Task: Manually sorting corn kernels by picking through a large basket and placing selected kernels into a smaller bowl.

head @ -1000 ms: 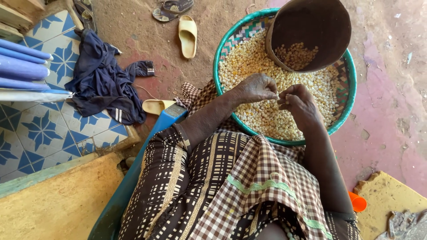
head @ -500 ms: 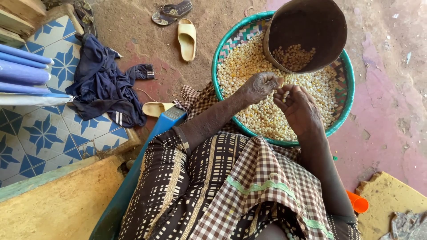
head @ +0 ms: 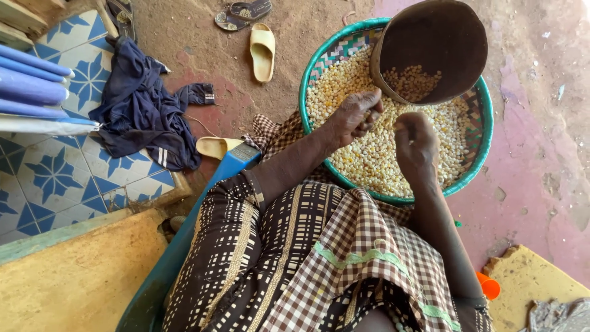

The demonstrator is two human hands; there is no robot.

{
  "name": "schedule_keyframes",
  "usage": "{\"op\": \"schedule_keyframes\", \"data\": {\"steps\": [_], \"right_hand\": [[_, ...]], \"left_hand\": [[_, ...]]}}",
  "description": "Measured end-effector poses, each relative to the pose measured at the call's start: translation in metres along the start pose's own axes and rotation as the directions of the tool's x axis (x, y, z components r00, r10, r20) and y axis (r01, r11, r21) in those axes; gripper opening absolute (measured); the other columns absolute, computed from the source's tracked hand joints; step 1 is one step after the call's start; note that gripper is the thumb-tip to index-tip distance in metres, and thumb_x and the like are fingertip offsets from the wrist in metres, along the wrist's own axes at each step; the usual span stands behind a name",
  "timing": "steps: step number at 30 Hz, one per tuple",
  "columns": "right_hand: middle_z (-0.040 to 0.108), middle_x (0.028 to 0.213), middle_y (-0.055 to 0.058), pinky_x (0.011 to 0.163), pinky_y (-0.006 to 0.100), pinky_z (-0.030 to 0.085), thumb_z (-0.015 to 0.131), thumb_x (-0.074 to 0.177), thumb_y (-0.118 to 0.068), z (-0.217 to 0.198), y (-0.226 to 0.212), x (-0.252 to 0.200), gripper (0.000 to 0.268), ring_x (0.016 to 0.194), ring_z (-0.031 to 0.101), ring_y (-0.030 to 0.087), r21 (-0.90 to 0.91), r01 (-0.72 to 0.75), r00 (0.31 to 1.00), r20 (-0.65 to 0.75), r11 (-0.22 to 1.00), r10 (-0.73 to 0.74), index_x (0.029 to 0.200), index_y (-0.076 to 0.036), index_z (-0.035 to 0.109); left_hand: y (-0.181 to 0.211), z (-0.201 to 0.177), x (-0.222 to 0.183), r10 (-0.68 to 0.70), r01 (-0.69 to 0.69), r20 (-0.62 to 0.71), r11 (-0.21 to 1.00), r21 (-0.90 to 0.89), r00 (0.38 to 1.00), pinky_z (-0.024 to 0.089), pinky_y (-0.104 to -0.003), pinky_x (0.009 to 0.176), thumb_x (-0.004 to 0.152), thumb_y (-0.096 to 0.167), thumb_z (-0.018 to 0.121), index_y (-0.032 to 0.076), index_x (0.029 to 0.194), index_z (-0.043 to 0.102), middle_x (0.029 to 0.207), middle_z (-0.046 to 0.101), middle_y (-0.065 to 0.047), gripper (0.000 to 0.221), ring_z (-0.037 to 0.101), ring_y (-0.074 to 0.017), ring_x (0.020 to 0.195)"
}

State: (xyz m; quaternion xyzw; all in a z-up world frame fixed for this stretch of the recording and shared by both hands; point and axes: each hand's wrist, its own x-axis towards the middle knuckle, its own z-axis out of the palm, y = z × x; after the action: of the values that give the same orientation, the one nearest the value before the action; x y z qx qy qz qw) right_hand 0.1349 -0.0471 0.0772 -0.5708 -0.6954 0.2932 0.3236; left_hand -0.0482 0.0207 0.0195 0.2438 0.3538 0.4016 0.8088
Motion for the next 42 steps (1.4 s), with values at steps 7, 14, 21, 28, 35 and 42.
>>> {"op": "schedule_keyframes", "data": {"steps": [7, 14, 21, 28, 35, 42], "right_hand": [[0.071, 0.112, 0.015, 0.075, 0.051, 0.06, 0.067, 0.105, -0.013, 0.025, 0.04, 0.005, 0.021, 0.095, 0.074, 0.039, -0.315, 0.034, 0.973, 0.227, 0.949, 0.041, 0.12, -0.021, 0.079], [0.07, 0.113, 0.018, 0.076, 0.053, 0.059, 0.062, 0.107, -0.012, 0.039, 0.033, 0.026, 0.018, 0.094, 0.073, 0.044, -0.411, 0.043, 0.962, 0.261, 0.91, 0.073, 0.11, -0.017, 0.079], [0.069, 0.108, 0.017, 0.074, 0.057, 0.059, 0.072, 0.099, -0.014, 0.043, 0.048, 0.022, 0.01, 0.092, 0.072, 0.045, -0.425, -0.028, 0.957, 0.25, 0.905, 0.147, 0.108, -0.014, 0.078], [0.066, 0.112, 0.02, 0.076, 0.061, 0.059, 0.07, 0.1, -0.018, 0.049, 0.06, 0.023, 0.012, 0.093, 0.071, 0.051, -0.478, -0.01, 0.943, 0.288, 0.878, 0.168, 0.11, -0.013, 0.077], [0.066, 0.117, 0.021, 0.078, 0.067, 0.057, 0.072, 0.097, -0.024, 0.043, 0.066, 0.015, 0.019, 0.1, 0.069, 0.053, -0.389, -0.021, 0.926, 0.34, 0.921, 0.165, 0.114, -0.016, 0.073], [0.068, 0.11, 0.019, 0.079, 0.053, 0.058, 0.07, 0.098, -0.017, 0.03, 0.062, 0.004, 0.02, 0.094, 0.072, 0.042, -0.235, -0.095, 0.953, 0.258, 0.967, 0.157, 0.118, -0.016, 0.076]], "left_hand": [[0.008, 0.002, -0.005, 0.125, -0.13, -0.055, 0.988, -0.079, 0.991, 0.025, -0.016, 0.037, 0.109, 0.048, 0.054, 0.012, 0.088, 0.066, 0.057, 0.04, 0.006, 0.043, 0.038, -0.0041, 0.043], [0.005, -0.003, -0.001, 0.129, -0.133, -0.059, 0.988, -0.077, 0.99, 0.024, -0.015, 0.039, 0.108, 0.047, 0.056, 0.012, 0.088, 0.066, 0.058, 0.041, 0.005, 0.041, 0.039, -0.0039, 0.045], [0.003, -0.004, 0.001, 0.137, -0.141, -0.054, 0.986, -0.085, 0.989, 0.025, -0.018, 0.039, 0.107, 0.047, 0.057, 0.013, 0.088, 0.066, 0.058, 0.041, 0.005, 0.04, 0.041, -0.0047, 0.045], [0.007, -0.004, -0.002, 0.13, -0.135, -0.067, 0.989, -0.068, 0.989, 0.027, -0.018, 0.039, 0.107, 0.048, 0.056, 0.013, 0.088, 0.066, 0.058, 0.044, 0.004, 0.041, 0.043, -0.0056, 0.045], [0.005, -0.008, 0.002, 0.14, -0.146, -0.084, 0.987, -0.069, 0.986, 0.028, -0.019, 0.039, 0.108, 0.048, 0.054, 0.014, 0.089, 0.066, 0.059, 0.045, 0.004, 0.041, 0.044, -0.0068, 0.045], [0.006, -0.011, 0.003, 0.152, -0.16, -0.107, 0.985, -0.071, 0.983, 0.028, -0.019, 0.039, 0.108, 0.049, 0.055, 0.014, 0.09, 0.066, 0.059, 0.044, 0.004, 0.041, 0.043, -0.0063, 0.046]]}}
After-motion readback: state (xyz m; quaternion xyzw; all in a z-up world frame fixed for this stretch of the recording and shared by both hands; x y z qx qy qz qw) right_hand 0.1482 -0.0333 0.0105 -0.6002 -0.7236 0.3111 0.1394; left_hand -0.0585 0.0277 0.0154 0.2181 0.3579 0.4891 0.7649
